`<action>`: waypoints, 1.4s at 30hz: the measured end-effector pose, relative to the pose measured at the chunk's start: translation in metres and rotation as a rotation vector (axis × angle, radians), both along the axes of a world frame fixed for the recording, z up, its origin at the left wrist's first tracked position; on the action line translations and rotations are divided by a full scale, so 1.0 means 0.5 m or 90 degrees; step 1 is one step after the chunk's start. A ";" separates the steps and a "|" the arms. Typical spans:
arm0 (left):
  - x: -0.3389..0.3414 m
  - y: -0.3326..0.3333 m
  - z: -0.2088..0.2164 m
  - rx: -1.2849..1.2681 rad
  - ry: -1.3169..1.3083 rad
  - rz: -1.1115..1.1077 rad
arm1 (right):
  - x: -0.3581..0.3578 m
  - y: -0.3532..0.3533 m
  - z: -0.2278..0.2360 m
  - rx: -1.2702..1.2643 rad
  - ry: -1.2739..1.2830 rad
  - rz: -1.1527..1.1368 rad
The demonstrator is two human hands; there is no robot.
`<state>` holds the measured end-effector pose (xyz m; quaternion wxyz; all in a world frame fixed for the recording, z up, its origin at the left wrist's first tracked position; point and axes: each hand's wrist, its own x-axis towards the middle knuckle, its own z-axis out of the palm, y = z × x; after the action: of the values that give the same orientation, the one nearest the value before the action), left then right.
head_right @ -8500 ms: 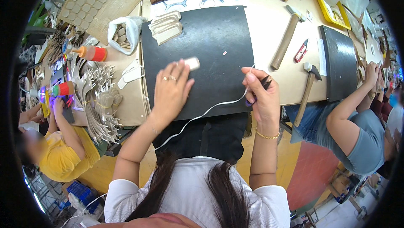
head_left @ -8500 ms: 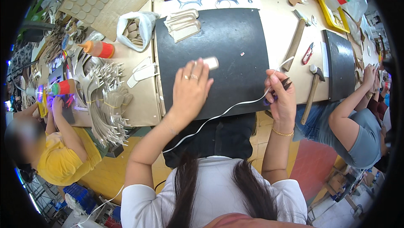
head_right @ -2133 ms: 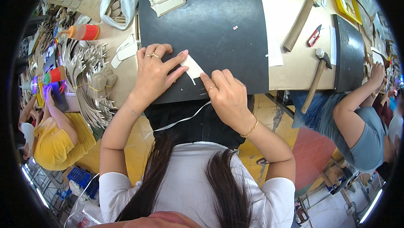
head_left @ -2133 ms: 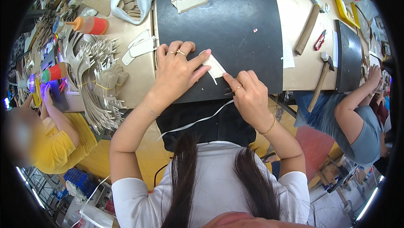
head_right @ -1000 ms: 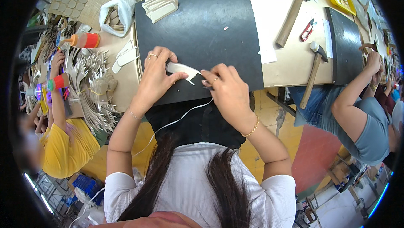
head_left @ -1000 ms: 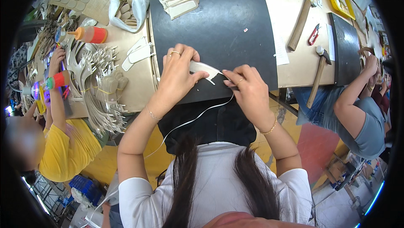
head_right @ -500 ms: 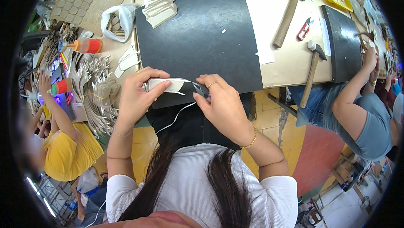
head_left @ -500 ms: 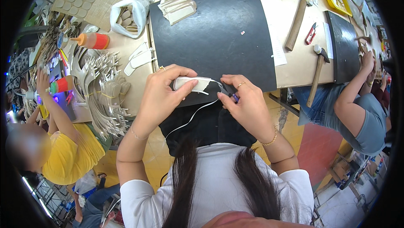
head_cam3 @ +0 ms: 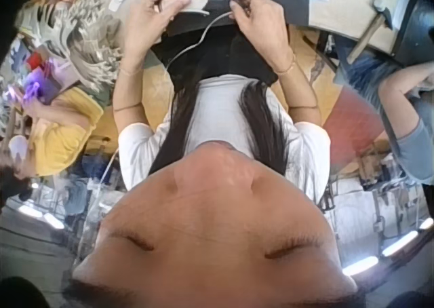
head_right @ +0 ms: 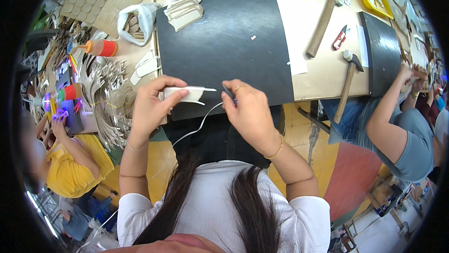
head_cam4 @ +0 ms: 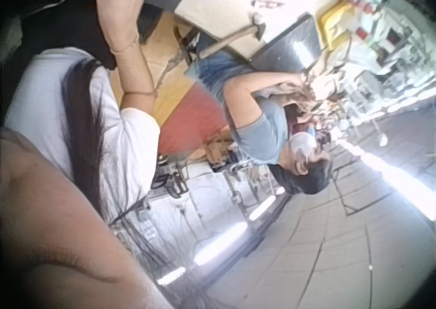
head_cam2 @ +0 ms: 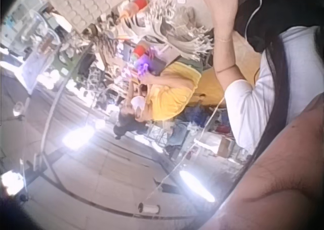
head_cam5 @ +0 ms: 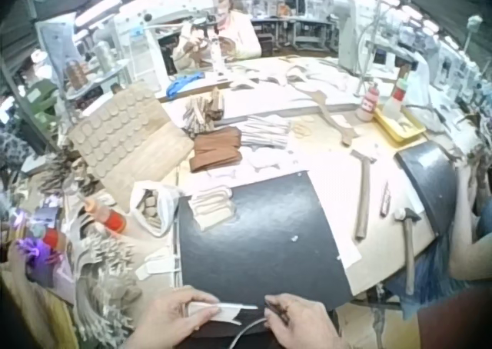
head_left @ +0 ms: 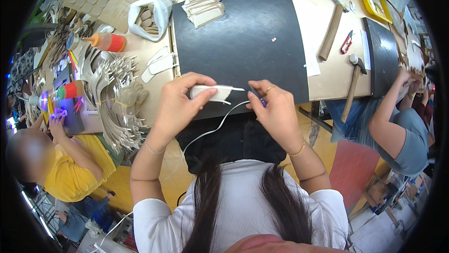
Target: The person repeatedly wraps a white cable around small rectangular objects on a workbench, then places the wrapped items into a pile. The person handles the objects one at a time and continues the wrapping process throughout the clip.
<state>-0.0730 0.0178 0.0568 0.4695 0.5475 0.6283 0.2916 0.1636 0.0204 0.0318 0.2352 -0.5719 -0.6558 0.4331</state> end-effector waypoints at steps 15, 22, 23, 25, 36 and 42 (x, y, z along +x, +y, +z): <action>0.076 0.037 -0.060 -0.095 -0.152 -0.141 | 0.027 0.112 0.032 -0.129 0.402 -0.110; 0.093 0.064 -0.091 -0.076 -0.348 0.004 | 0.028 0.101 -0.019 -0.289 0.506 -0.175; 0.106 0.061 -0.094 -0.065 -0.306 0.004 | 0.019 0.090 -0.027 -0.274 0.534 -0.135; 0.120 0.065 -0.097 -0.014 -0.196 -0.036 | 0.010 0.084 -0.037 -0.283 0.504 -0.124; 0.011 0.211 0.005 0.251 0.062 -0.030 | 0.129 0.127 -0.102 -0.208 0.779 -0.323; -0.012 0.199 0.195 0.266 0.435 -0.375 | 0.176 0.165 -0.138 -0.193 0.725 -0.307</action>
<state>-0.0790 0.1172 0.1542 0.1794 0.8485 0.4930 0.0698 0.2518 0.1031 -0.0373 0.5547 -0.4101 -0.2122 0.6922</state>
